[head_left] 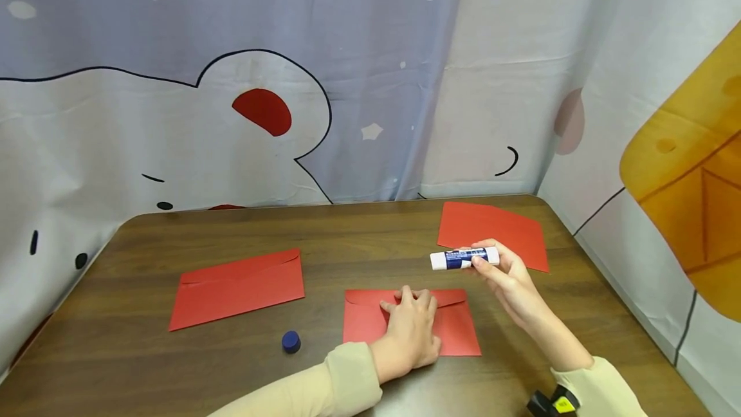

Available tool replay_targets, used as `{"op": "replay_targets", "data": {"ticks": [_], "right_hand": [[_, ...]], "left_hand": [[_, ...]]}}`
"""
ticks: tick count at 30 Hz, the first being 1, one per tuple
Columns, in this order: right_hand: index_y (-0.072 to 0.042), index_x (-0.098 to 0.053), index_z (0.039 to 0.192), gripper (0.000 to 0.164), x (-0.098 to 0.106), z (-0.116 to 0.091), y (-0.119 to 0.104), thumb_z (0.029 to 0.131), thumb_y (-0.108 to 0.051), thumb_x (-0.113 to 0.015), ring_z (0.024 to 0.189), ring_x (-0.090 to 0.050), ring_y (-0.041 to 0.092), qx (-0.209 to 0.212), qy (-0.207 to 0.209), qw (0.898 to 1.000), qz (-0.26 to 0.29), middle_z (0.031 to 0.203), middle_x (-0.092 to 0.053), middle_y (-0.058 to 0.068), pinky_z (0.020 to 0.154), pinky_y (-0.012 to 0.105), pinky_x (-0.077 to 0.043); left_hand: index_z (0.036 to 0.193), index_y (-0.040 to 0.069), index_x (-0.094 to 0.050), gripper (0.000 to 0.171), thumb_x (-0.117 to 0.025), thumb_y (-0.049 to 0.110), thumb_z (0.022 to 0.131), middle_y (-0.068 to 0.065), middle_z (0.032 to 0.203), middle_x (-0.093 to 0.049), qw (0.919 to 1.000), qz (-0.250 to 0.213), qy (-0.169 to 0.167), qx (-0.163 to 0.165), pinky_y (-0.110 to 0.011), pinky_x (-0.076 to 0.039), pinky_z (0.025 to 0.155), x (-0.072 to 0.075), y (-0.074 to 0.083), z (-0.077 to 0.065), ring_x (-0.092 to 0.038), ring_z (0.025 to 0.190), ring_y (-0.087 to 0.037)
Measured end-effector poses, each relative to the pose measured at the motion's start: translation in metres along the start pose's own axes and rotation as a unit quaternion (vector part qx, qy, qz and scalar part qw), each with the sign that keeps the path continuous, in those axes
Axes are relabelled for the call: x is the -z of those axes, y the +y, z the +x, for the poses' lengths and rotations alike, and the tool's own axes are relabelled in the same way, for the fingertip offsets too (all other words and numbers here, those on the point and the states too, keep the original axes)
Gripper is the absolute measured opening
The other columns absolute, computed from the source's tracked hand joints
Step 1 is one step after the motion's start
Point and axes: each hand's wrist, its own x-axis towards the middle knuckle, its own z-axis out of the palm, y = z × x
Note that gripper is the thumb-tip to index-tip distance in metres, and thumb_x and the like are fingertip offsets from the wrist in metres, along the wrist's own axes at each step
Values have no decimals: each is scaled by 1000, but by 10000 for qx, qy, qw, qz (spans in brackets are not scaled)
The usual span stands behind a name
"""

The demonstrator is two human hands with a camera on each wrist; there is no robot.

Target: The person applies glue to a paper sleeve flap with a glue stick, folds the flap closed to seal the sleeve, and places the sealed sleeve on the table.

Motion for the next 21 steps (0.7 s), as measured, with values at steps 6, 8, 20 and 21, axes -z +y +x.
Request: {"op": "replay_targets", "data": {"ticks": [6,8,20,21], "right_hand": [[-10,-56,110,22,2,-1,0,98,3,-42,93,-63,6,63,-20,10000,38,106,-63,-2,84,17,-51],[-10,-56,110,23,2,-1,0,98,4,-42,93,-63,5,69,-29,10000,50,106,-63,-2,84,17,-51],[-9,-56,111,23,8,-5,0,98,4,-42,92,-65,6,154,-21,9999,69,105,-62,-1,84,18,-52],[-9,-56,111,23,8,-4,1,98,4,-42,92,-65,6,138,-6,9999,53,105,-62,-2,84,18,-52]], "left_hand": [[146,33,-40,66,-42,60,86,-2,121,-54,9987,416,-285,15,-49,-56,62,2,7,4,-54,94,-34],[145,31,-41,65,-39,61,87,-5,119,-54,9983,501,-312,38,-47,-56,60,3,9,6,-55,93,-35],[144,32,-42,67,-41,57,83,-6,116,-57,9983,575,-23,112,-46,-55,53,2,13,8,-58,87,-36],[145,33,-41,66,-41,57,83,-6,116,-57,9982,591,-32,113,-46,-55,53,2,13,8,-58,87,-36]]}}
